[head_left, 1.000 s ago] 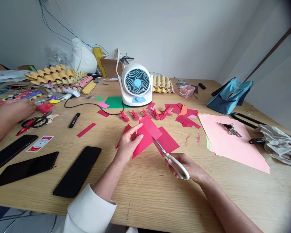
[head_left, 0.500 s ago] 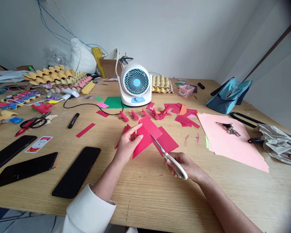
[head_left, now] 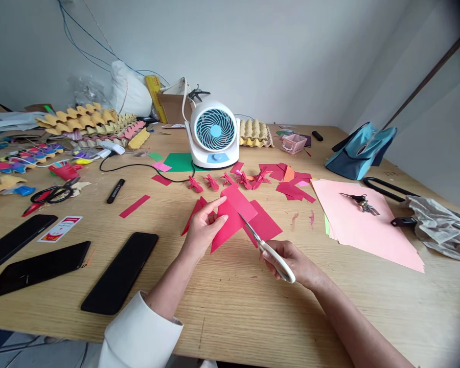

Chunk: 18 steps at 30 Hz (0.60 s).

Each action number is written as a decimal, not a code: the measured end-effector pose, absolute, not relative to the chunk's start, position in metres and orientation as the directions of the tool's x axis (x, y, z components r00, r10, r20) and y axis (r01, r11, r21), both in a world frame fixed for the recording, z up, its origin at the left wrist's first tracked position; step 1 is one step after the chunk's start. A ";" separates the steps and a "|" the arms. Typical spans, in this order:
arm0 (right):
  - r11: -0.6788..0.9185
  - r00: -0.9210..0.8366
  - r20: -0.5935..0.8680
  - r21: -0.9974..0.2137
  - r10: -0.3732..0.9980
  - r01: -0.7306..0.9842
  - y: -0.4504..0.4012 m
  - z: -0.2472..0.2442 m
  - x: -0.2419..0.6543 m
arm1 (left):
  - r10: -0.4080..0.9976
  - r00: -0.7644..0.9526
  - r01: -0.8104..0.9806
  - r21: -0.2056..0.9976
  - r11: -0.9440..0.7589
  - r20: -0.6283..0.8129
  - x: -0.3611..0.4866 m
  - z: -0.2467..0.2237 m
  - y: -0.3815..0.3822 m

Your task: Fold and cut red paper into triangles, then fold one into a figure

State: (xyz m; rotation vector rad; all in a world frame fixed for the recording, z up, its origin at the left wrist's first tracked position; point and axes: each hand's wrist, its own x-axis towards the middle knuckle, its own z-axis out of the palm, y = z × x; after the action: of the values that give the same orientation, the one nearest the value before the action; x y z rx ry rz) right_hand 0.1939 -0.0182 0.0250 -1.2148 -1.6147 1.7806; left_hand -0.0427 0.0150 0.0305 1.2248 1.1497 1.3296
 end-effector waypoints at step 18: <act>-0.194 -0.534 -0.296 -0.951 0.792 0.240 -0.018 0.025 0.196 | 0.997 -0.015 -0.104 0.992 -0.077 0.076 -0.040 0.029 0.014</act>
State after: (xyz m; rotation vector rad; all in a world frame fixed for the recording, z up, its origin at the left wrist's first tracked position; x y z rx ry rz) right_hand 0.1956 -0.0183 0.0252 -1.1979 -1.6556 1.7753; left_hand -0.0403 0.0140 0.0287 1.1819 1.1023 1.3212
